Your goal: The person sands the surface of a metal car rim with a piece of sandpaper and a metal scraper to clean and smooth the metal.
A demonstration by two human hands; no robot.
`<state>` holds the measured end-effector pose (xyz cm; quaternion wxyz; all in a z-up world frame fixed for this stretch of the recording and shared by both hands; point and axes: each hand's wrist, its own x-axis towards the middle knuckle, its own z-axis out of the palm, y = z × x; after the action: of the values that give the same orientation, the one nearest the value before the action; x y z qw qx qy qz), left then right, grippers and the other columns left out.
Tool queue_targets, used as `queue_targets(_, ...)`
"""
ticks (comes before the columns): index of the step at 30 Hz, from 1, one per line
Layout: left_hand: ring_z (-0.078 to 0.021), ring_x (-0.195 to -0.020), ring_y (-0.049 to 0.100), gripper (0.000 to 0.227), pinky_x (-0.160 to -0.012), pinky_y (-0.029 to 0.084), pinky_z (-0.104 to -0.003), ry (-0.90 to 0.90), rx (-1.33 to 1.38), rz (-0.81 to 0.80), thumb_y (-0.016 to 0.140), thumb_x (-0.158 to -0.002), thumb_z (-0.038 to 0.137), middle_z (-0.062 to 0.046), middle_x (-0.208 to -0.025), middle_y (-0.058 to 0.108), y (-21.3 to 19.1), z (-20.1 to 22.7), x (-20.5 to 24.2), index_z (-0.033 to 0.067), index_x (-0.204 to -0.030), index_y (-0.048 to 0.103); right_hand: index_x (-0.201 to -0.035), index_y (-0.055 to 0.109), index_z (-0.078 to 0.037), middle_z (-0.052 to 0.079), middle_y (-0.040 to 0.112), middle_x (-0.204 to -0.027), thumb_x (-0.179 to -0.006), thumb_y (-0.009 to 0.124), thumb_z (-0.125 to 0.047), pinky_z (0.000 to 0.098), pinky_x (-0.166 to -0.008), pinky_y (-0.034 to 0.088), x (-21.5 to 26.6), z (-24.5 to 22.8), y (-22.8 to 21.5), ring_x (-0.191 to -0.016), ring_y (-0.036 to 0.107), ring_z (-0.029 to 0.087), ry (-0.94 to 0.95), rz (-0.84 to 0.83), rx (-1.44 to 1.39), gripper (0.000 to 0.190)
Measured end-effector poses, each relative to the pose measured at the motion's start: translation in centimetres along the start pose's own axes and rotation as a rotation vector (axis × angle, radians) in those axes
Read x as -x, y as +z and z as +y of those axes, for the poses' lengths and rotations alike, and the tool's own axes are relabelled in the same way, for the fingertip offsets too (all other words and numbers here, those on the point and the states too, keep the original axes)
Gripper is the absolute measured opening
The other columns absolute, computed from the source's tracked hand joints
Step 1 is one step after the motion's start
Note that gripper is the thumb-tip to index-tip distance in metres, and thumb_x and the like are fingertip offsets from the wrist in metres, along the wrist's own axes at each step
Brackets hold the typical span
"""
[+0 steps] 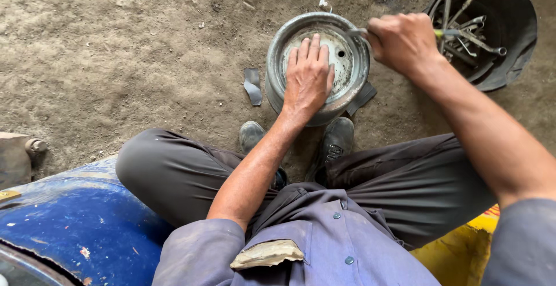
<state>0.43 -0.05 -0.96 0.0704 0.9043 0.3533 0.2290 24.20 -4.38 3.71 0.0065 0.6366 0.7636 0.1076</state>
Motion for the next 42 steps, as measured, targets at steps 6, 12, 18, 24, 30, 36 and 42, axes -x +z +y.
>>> queue_targets(6,-0.0371,-0.13,0.057,0.043,-0.111,0.043,-0.049,-0.018,0.063,0.059,0.073,-0.091,0.018,-0.026,-0.137,0.061,-1.2,0.1,0.1,-0.0087,-0.123,0.063,-0.085,0.065,-0.012,-0.001,0.063,-0.065,-0.111,0.062,-0.015,0.0263,-0.048,0.047,-6.8,-0.1,1.8,-0.053,0.056,0.009,-0.251,0.032,0.174,0.026)
queue_targets(12,-0.037,-0.131,0.055,0.043,-0.112,0.042,-0.048,-0.043,0.126,0.034,0.073,-0.088,0.017,-0.025,-0.14,0.059,-2.0,0.2,0.2,-0.0073,-0.121,0.063,-0.092,0.07,-0.011,0.004,0.07,-0.074,-0.1,0.061,-0.011,0.032,-0.052,0.054,-3.9,1.2,-2.7,-0.062,0.065,0.016,-0.187,-0.333,0.14,0.012)
queue_targets(18,-0.0374,-0.132,0.053,0.043,-0.111,0.041,-0.048,-0.044,0.105,0.017,0.074,-0.087,0.018,-0.025,-0.14,0.059,-2.5,0.5,-0.2,-0.0073,-0.121,0.063,-0.098,0.071,-0.011,0.004,0.07,-0.076,-0.103,0.061,-0.011,0.0291,-0.051,0.054,-5.3,0.4,-1.4,-0.059,0.066,0.013,-0.227,-0.202,0.185,0.012)
queue_targets(24,-0.0365,-0.133,0.055,0.039,-0.113,0.042,-0.048,-0.053,0.164,0.072,0.073,-0.088,0.016,-0.023,-0.141,0.061,-2.0,0.1,0.0,-0.0051,-0.119,0.064,-0.098,0.073,-0.013,0.003,0.07,-0.074,-0.107,0.062,-0.016,0.0301,-0.054,0.053,-6.4,-0.9,-1.9,-0.059,0.064,0.013,-0.202,-0.172,0.155,0.015)
queue_targets(30,-0.0369,-0.129,0.058,0.042,-0.11,0.044,-0.048,-0.042,0.097,0.021,0.072,-0.088,0.016,-0.026,-0.136,0.062,-1.6,0.2,-0.1,-0.0086,-0.121,0.063,-0.097,0.074,-0.017,0.005,0.071,-0.07,-0.097,0.067,-0.017,0.0325,-0.052,0.054,-5.4,-0.5,-4.4,-0.053,0.065,0.015,-0.038,-0.513,0.119,0.007)
queue_targets(36,-0.037,-0.129,0.057,0.039,-0.11,0.043,-0.049,-0.053,0.134,0.058,0.072,-0.089,0.014,-0.025,-0.137,0.061,-1.8,0.3,-0.2,-0.0081,-0.121,0.063,-0.092,0.071,-0.017,-0.003,0.067,-0.066,-0.113,0.059,-0.026,0.0283,-0.053,0.052,-6.7,-0.9,-3.6,-0.053,0.059,0.009,-0.211,-0.127,0.228,0.026)
queue_targets(42,-0.0365,-0.13,0.057,0.042,-0.111,0.043,-0.048,-0.052,0.125,0.023,0.073,-0.087,0.016,-0.025,-0.138,0.061,-2.1,0.2,-0.1,-0.0072,-0.12,0.063,-0.098,0.074,-0.024,-0.002,0.067,-0.063,-0.1,0.063,-0.022,0.0302,-0.047,0.049,-4.8,0.0,-4.0,-0.048,0.058,0.011,-0.144,-0.277,0.127,0.012)
